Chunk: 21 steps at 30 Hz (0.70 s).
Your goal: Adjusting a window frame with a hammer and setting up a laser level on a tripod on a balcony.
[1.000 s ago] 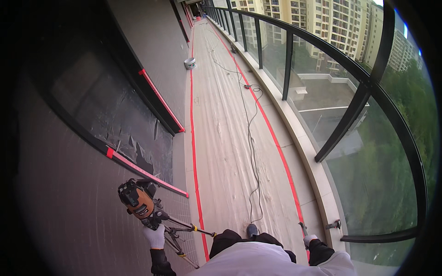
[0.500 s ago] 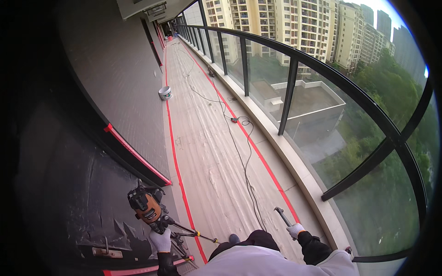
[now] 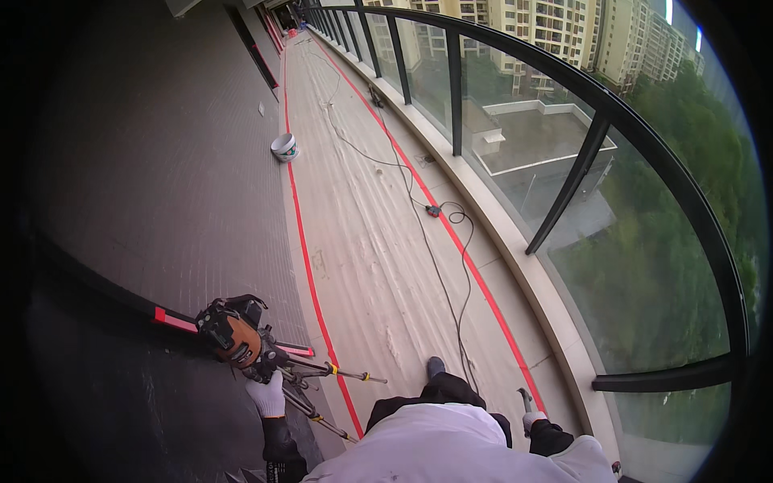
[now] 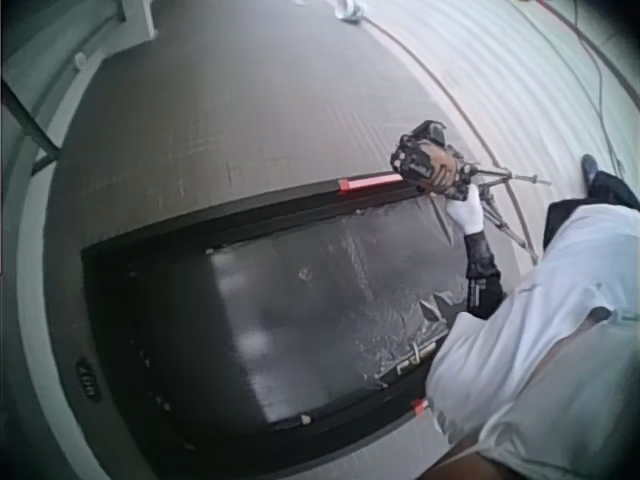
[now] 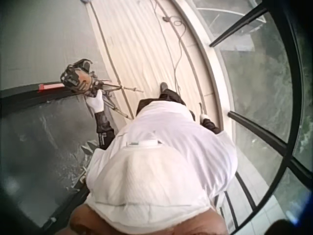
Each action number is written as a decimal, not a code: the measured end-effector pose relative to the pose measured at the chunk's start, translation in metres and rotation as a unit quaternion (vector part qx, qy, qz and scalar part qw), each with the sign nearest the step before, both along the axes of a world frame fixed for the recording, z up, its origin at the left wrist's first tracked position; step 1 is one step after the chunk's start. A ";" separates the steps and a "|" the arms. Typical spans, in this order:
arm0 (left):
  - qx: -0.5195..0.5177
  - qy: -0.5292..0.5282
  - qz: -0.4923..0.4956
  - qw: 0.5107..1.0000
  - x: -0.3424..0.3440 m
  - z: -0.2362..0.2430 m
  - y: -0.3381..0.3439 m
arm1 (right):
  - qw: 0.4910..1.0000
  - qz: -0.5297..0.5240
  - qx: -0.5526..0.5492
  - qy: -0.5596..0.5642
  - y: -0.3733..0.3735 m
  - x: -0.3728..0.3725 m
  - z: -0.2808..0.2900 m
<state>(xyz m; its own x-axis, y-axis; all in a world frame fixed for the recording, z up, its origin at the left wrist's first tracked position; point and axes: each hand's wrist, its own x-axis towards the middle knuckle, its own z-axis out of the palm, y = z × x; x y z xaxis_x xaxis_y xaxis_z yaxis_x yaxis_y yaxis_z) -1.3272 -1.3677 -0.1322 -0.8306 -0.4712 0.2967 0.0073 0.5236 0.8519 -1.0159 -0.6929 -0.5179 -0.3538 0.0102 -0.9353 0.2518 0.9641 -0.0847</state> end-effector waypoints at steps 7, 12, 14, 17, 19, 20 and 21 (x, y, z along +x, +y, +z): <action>0.021 -0.088 -0.052 0.995 -0.202 -0.011 -0.014 | 0.792 -0.572 -0.135 0.166 -0.082 -0.424 0.162; 0.046 0.007 -0.087 0.995 -0.369 -0.013 0.008 | 0.827 -0.481 -0.136 0.257 -0.101 -0.573 0.210; 0.037 -0.002 -0.108 0.994 -0.426 -0.020 0.007 | 0.825 -0.500 -0.110 0.238 -0.108 -0.594 0.206; 0.001 0.042 -0.116 0.992 -0.538 -0.009 0.028 | 0.797 -0.579 -0.043 0.165 -0.122 -0.593 0.165; 0.024 -0.023 -0.171 0.985 -0.595 -0.013 0.022 | 0.752 -0.652 -0.050 0.082 -0.133 -0.590 0.153; 0.036 0.001 -0.178 0.983 -0.632 -0.006 0.036 | 0.805 -0.587 -0.073 0.045 -0.121 -0.559 0.106; 0.031 0.004 -0.174 0.984 -0.649 -0.005 0.044 | 0.929 -0.370 -0.021 -0.004 -0.105 -0.512 0.068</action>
<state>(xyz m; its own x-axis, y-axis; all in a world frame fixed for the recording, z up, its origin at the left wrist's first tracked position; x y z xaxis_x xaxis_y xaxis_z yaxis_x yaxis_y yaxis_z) -1.9761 -1.3242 -0.1371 -0.9422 -0.1770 0.2844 0.1842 0.4352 0.8813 -1.5280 -0.7980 -0.4498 -0.2580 0.2115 -0.9427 0.8445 0.5233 -0.1138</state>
